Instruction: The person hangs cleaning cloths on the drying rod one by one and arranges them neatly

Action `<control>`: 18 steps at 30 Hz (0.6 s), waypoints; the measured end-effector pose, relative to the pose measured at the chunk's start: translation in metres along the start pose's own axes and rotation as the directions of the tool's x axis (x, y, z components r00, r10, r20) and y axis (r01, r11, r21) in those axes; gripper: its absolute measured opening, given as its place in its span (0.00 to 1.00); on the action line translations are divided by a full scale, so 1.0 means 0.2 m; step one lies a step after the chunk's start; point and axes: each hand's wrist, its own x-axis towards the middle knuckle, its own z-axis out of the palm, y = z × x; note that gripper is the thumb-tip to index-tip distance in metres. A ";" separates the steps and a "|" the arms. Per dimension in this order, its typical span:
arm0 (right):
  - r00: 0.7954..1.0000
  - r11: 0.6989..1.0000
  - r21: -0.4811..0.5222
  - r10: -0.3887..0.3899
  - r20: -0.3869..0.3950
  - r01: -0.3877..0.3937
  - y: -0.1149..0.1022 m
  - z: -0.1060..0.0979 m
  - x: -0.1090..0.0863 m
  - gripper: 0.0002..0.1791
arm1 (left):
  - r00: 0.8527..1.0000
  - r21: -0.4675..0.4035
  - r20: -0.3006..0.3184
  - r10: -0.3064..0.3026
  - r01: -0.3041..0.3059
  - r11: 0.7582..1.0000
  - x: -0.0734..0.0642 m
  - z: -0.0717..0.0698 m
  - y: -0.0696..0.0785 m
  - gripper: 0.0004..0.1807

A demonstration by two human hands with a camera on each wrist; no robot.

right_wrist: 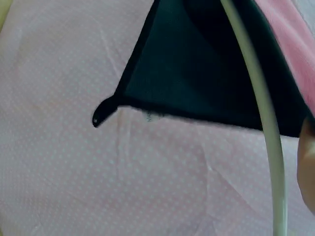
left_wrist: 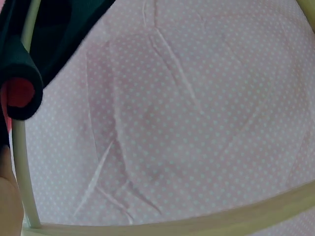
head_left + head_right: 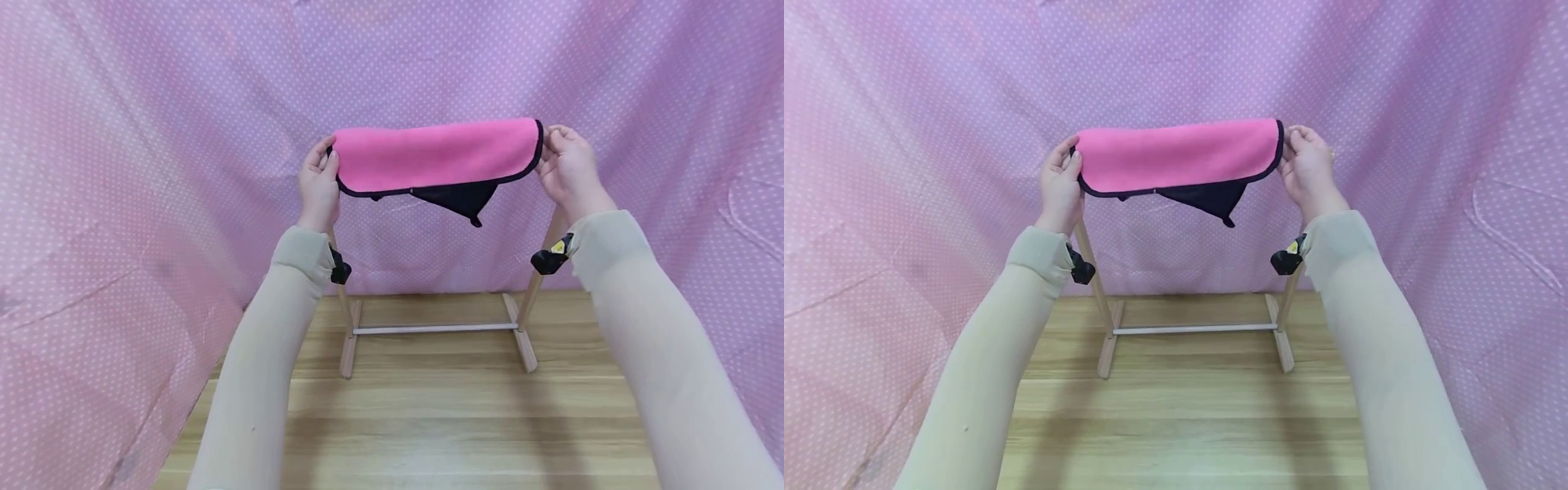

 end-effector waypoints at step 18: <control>0.993 0.890 -0.442 0.096 -0.065 -0.114 0.08 -0.03 -0.09 0.09 | 0.997 0.043 0.036 -0.075 0.073 0.996 -0.03 -0.03 0.03 0.18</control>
